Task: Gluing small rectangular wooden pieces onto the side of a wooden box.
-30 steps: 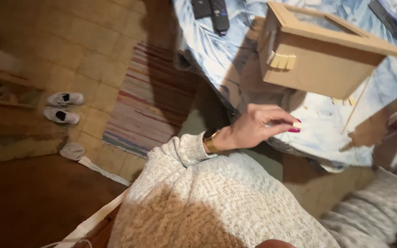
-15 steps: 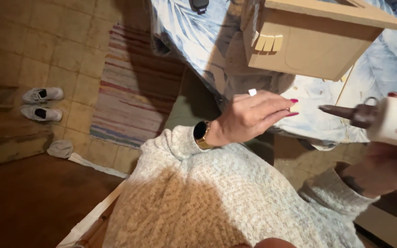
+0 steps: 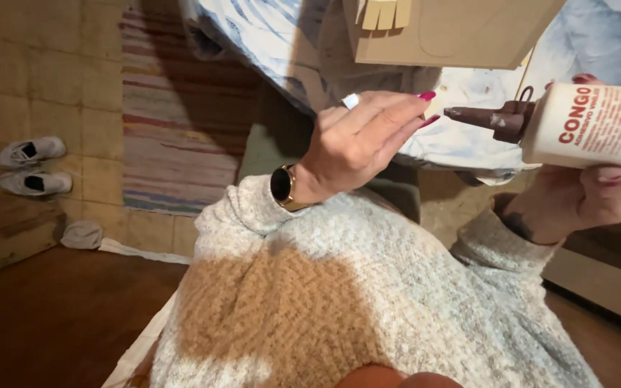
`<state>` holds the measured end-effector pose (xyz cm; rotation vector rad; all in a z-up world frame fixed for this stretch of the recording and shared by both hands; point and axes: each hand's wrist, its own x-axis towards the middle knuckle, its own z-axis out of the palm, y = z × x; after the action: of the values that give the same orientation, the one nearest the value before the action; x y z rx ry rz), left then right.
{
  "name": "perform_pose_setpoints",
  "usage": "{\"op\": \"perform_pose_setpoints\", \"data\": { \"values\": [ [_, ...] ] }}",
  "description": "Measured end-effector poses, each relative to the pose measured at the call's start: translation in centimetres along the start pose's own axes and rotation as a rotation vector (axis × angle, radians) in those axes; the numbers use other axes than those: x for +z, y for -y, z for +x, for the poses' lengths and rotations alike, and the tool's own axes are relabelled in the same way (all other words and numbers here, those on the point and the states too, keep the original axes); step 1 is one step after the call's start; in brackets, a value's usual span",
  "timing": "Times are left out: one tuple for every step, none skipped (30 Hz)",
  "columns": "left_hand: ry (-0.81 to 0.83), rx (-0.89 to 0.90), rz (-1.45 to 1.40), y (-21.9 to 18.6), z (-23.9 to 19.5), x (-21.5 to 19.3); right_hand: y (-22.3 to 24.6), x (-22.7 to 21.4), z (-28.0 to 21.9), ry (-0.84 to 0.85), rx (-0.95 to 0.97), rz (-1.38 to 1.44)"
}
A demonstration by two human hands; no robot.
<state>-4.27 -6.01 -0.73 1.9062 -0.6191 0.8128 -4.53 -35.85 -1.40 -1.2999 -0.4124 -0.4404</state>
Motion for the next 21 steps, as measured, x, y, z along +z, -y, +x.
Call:
{"op": "perform_pose_setpoints", "data": {
  "values": [
    [0.002,-0.004,0.010,-0.1,0.0,-0.1,0.4,1.1,0.2,-0.017,-0.011,-0.036],
    [0.001,-0.005,0.011,-0.1,0.1,-0.2,0.2,1.2,-0.1,-0.015,-0.010,-0.035],
    [-0.002,-0.006,0.021,-0.2,0.1,-0.2,0.0,1.2,-0.4,-0.056,-0.002,0.011],
    [-0.004,-0.010,0.029,-0.4,0.1,-0.2,-0.1,1.2,-0.7,-0.098,0.008,0.054],
    [-0.005,-0.015,0.028,-0.3,0.0,-0.2,-0.2,1.3,-0.8,-0.097,0.013,0.053],
    [0.004,-0.001,0.035,-0.2,0.0,-0.1,-0.2,1.4,-0.8,-0.119,0.013,0.039],
    [0.012,0.013,0.041,-0.2,0.0,-0.1,-0.3,1.4,-0.8,-0.141,0.012,0.025],
    [0.013,0.012,0.038,-0.2,0.0,-0.1,-0.6,0.8,-0.9,-0.142,0.014,0.022],
    [0.015,0.001,0.034,-0.3,0.0,-0.1,-0.9,0.2,-1.1,-0.139,0.009,0.028],
    [0.017,-0.009,0.029,-0.4,0.1,-0.2,-1.3,-0.3,-1.2,-0.135,0.003,0.035],
    [0.018,-0.010,0.027,-0.3,0.1,-0.1,-1.2,-0.2,-1.0,-0.137,0.003,0.032],
    [0.018,0.002,0.036,-0.3,0.0,-0.1,-1.2,0.0,-0.9,-0.132,-0.002,0.029],
    [0.019,0.013,0.046,-0.2,0.0,-0.1,-1.2,0.1,-0.7,-0.127,-0.008,0.026],
    [0.019,0.012,0.045,-0.2,-0.1,0.1,-1.4,-0.6,-1.1,-0.127,-0.006,0.025],
    [0.019,0.012,0.042,-0.1,-0.3,0.2,-1.6,-1.3,-1.4,-0.120,0.006,0.040],
    [0.017,0.013,0.040,0.1,-0.4,0.3,-1.8,-2.0,-1.6,-0.113,0.018,0.055],
    [0.016,0.012,0.040,0.3,-0.6,0.6,-2.3,-3.2,-2.0,-0.113,0.019,0.055],
    [0.011,0.033,0.048,0.5,-0.8,0.8,-2.8,-4.3,-2.4,-0.113,0.020,0.046],
    [0.005,0.054,0.056,0.8,-1.0,1.1,-3.4,-5.4,-2.7,-0.114,0.021,0.037],
    [0.007,0.051,0.057,0.5,-0.8,0.7,-2.7,-4.2,-2.4,-0.115,0.026,0.038],
    [0.023,0.046,0.068,0.3,-0.7,0.4,-2.1,-3.0,-2.0,-0.138,0.034,0.010]
  ]
}}
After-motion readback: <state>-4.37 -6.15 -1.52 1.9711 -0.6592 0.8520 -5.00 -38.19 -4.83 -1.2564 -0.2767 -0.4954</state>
